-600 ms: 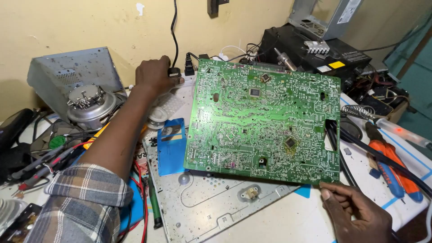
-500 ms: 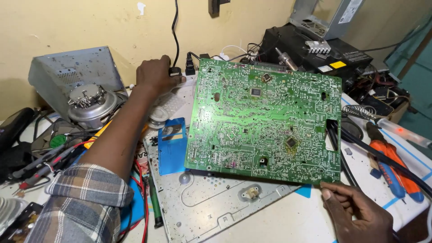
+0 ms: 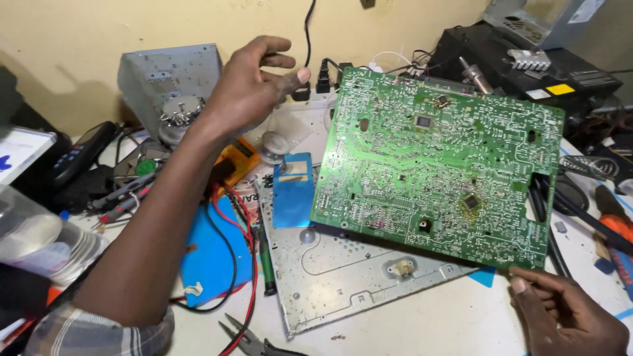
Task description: Testing a printed circuit board with a multimeter and performing soldering repairs.
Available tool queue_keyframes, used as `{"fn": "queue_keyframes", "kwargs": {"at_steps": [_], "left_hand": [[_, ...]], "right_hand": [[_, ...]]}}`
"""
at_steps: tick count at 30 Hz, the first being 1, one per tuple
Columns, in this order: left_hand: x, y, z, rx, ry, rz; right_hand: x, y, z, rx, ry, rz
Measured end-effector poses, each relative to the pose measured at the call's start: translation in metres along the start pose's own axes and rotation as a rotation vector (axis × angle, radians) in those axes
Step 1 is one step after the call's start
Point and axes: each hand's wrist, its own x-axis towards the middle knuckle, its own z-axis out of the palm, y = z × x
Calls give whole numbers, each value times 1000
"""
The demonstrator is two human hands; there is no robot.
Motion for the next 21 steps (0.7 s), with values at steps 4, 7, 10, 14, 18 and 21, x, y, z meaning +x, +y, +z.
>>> {"fn": "queue_keyframes", "kwargs": {"at_steps": [4, 7, 10, 14, 18, 21], "left_hand": [[-31, 30, -26, -122, 36, 201], [-49, 48, -42, -120, 92, 227], [-67, 57, -60, 43, 55, 264], [-79, 36, -69, 422, -140, -204], [-76, 1, -58, 774, -340, -506], [-69, -24, -42, 950, -354, -401]], "right_hand": [[75, 89, 1, -36, -625, 424], [64, 87, 1, -27, -579, 414], [72, 121, 7, 24, -435, 196], [87, 155, 13, 85, -590, 336], [93, 150, 16, 52, -588, 392], [39, 87, 5, 89, -315, 60]]}}
